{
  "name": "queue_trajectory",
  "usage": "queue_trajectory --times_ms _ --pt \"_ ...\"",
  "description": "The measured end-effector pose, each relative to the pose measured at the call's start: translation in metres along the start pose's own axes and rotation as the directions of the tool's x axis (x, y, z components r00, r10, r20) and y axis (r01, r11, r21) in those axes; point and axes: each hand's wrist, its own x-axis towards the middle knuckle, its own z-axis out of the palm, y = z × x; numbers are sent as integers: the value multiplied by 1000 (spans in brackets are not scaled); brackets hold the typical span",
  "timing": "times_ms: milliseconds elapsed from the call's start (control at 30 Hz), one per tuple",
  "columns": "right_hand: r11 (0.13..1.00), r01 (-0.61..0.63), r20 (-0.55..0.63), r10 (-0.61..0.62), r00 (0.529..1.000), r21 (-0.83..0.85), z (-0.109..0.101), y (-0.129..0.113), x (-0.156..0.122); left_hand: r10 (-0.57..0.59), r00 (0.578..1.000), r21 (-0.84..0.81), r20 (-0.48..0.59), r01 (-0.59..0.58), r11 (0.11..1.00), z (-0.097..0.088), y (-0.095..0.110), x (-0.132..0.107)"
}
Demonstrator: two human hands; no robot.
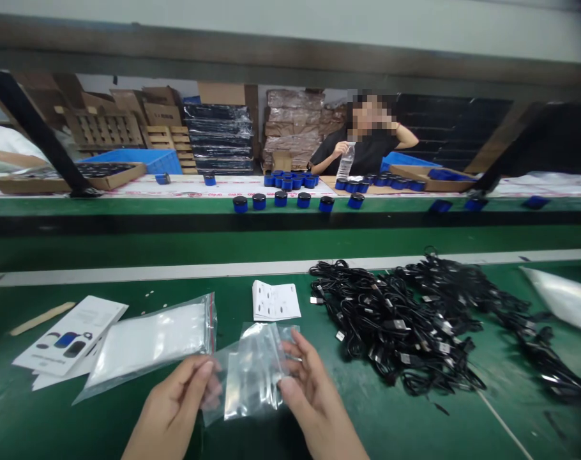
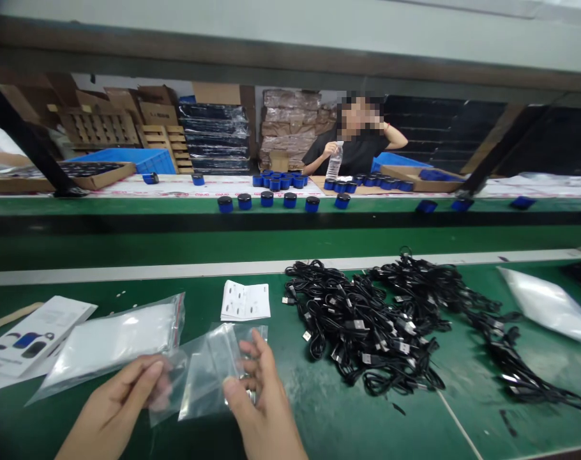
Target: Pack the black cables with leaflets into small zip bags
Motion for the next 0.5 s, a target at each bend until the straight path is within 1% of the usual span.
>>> queue_trajectory --times_ms 33,100,200,300,333,367,433,467,500 --pt "998 -49 16 48 999 32 -1 -2 2 -3 1000 20 12 3 1000 1 1 -4" --pt "987 -152 109 145 983 56 -2 -9 6 16 997 61 75 -21 998 1 3 -8" --pt "958 -278 276 249 928 69 -7 -23 7 43 980 114 196 -66 991 -2 2 -8" --pt "957 -289 329 267 906 17 -9 -30 3 -5 971 198 239 -44 979 -6 -4 -4" --pt "959 -284 346 273 898 -20 -9 -30 2 -8 976 233 219 -44 972 -7 -6 -3" --pt "957 -282 359 285 889 -62 -9 -30 1 16 984 269 177 -64 961 -8 -8 -2" --pt "943 -279 359 327 874 -179 -7 -29 0 119 992 356 49 -129 926 -8 -12 -5" --pt "927 -273 350 352 868 -256 -5 -29 -1 172 985 397 -20 -150 905 -7 -14 -8" --pt "904 -260 341 375 862 -339 -2 -29 -1 208 976 422 -62 -163 892 -5 -16 -13"
